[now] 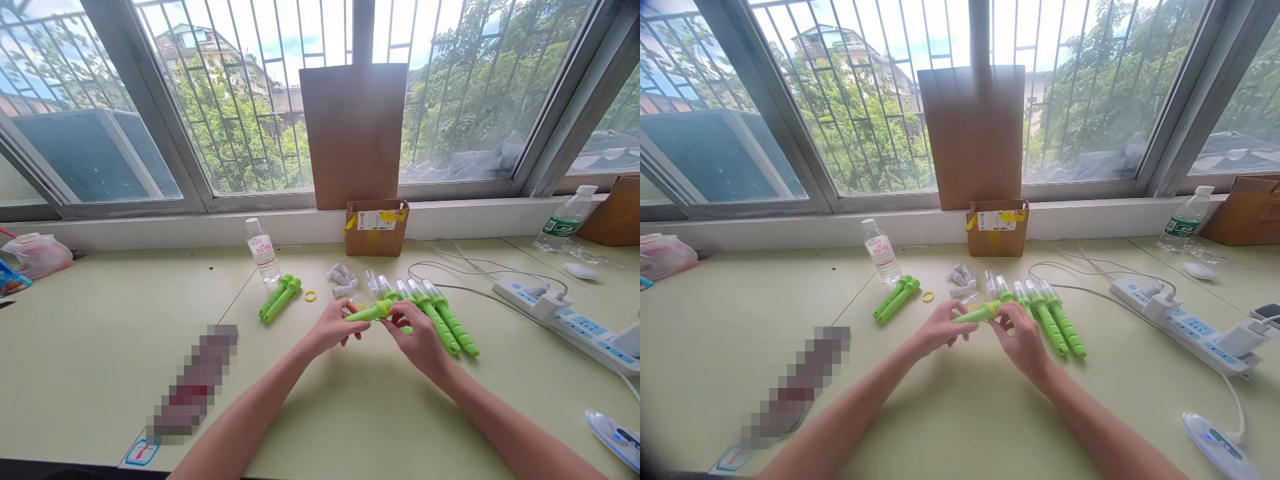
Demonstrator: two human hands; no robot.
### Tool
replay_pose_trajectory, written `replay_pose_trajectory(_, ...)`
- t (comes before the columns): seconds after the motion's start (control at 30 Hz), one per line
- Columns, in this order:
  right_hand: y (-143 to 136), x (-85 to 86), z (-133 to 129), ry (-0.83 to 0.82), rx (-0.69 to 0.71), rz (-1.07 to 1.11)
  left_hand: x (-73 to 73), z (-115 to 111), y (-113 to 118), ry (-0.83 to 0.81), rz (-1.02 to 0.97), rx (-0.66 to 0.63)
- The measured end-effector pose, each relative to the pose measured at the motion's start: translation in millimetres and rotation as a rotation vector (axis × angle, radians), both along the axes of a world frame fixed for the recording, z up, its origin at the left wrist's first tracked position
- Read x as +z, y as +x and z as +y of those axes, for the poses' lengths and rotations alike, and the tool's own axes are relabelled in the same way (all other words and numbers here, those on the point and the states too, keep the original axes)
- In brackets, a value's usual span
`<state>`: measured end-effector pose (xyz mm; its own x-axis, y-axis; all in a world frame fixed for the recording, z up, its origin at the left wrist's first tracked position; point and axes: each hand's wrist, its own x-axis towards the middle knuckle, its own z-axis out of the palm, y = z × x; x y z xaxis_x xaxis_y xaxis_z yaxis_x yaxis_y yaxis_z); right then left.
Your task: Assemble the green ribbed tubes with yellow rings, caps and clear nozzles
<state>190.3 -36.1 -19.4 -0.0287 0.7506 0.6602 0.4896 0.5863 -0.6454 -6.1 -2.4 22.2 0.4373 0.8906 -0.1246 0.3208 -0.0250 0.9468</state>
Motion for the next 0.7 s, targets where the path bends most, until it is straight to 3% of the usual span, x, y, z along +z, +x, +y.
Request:
replay_pose_trajectory(0.37,2.4,-5.0,3.8,-0.001,0.009,-0.04,-9.1,4.2,-0.9,0.091,-0.004,0.002)
replay_pose_trajectory(0.7,0.1,-9.4,4.5,0.067,-0.036,0.017,-7.4,0.8,4.0,0.096,-0.032,-0.007)
